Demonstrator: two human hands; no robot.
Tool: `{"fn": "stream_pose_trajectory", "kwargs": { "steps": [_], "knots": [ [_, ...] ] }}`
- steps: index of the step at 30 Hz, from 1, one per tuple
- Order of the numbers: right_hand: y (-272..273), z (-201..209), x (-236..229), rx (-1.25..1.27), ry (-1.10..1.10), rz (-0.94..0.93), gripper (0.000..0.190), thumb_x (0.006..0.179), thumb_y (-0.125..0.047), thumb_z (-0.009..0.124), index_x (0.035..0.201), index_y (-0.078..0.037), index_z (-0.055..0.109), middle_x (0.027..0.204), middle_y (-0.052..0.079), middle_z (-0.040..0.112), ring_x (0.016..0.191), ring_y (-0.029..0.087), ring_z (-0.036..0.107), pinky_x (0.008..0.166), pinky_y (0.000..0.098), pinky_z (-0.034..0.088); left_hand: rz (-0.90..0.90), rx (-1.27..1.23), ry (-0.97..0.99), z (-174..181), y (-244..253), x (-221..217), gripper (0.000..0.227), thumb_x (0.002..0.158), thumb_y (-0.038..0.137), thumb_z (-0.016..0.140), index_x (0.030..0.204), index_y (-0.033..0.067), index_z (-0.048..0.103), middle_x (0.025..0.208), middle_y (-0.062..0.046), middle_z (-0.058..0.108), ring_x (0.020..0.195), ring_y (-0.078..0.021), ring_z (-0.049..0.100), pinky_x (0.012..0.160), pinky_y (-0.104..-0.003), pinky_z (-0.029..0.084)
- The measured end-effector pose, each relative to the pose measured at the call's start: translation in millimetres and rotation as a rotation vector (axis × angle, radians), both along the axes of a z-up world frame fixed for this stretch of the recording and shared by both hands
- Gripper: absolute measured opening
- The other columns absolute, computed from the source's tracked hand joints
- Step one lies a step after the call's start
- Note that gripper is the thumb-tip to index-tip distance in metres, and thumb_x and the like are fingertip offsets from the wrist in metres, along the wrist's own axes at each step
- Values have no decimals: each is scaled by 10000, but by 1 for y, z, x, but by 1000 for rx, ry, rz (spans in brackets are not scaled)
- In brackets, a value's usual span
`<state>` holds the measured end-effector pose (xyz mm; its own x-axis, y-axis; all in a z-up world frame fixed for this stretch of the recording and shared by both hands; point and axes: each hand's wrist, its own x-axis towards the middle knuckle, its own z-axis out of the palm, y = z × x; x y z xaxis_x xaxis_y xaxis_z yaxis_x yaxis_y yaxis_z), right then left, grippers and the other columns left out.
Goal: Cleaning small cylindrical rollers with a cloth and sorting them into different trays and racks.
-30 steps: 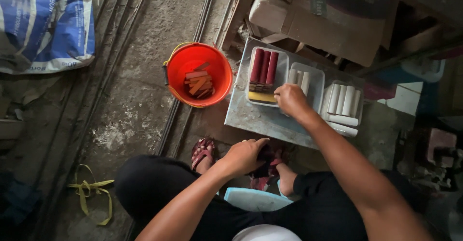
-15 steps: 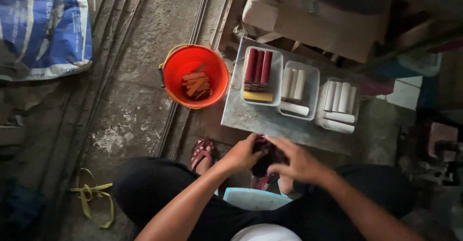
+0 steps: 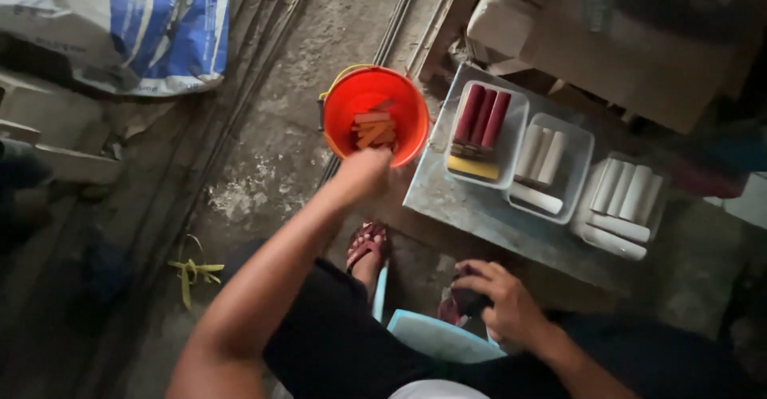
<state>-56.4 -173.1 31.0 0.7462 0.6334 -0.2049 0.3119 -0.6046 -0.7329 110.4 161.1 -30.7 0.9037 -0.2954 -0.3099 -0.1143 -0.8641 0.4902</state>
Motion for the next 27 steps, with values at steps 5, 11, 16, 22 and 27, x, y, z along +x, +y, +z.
{"fn": "stream_pose_trajectory", "kwargs": {
  "steps": [5,11,16,22,27],
  "knots": [
    [12,-1,-2,-1,-42,64,735,505,59,609,1188,-175,749,1395,114,633,1104,330,647,946,428,517,-155,-175,-51,-187,40,104,106,900,245,598,899,165,667,954,-42,685,910,-280,624,748,-378,483],
    [13,-6,-3,-21,-184,145,737,541,21,683,1250,-179,721,1399,107,616,995,324,639,921,418,475,570,-88,339,-140,-4,115,593,825,592,603,1348,312,612,1322,-134,650,1220,-434,597,1013,-504,471],
    [7,-5,5,-66,-225,213,728,545,-166,691,1270,-213,745,1395,133,610,933,357,567,873,500,456,577,47,435,-195,1,139,873,692,718,737,1348,147,673,1367,-172,628,1297,-346,568,1050,-400,468],
    [8,-20,-7,-6,-364,204,316,1094,-274,487,1261,-181,739,1339,127,637,1008,274,688,992,406,445,828,-127,503,-263,-4,144,634,779,694,652,1109,173,803,1075,-72,786,1068,-260,724,989,-327,479],
    [10,-19,-13,-92,-222,152,318,1051,-344,541,1297,-274,730,1372,107,608,1045,292,679,904,429,507,444,263,84,-351,-2,132,181,897,127,611,884,82,787,828,-90,761,787,-347,737,677,-467,602]
  ]
}}
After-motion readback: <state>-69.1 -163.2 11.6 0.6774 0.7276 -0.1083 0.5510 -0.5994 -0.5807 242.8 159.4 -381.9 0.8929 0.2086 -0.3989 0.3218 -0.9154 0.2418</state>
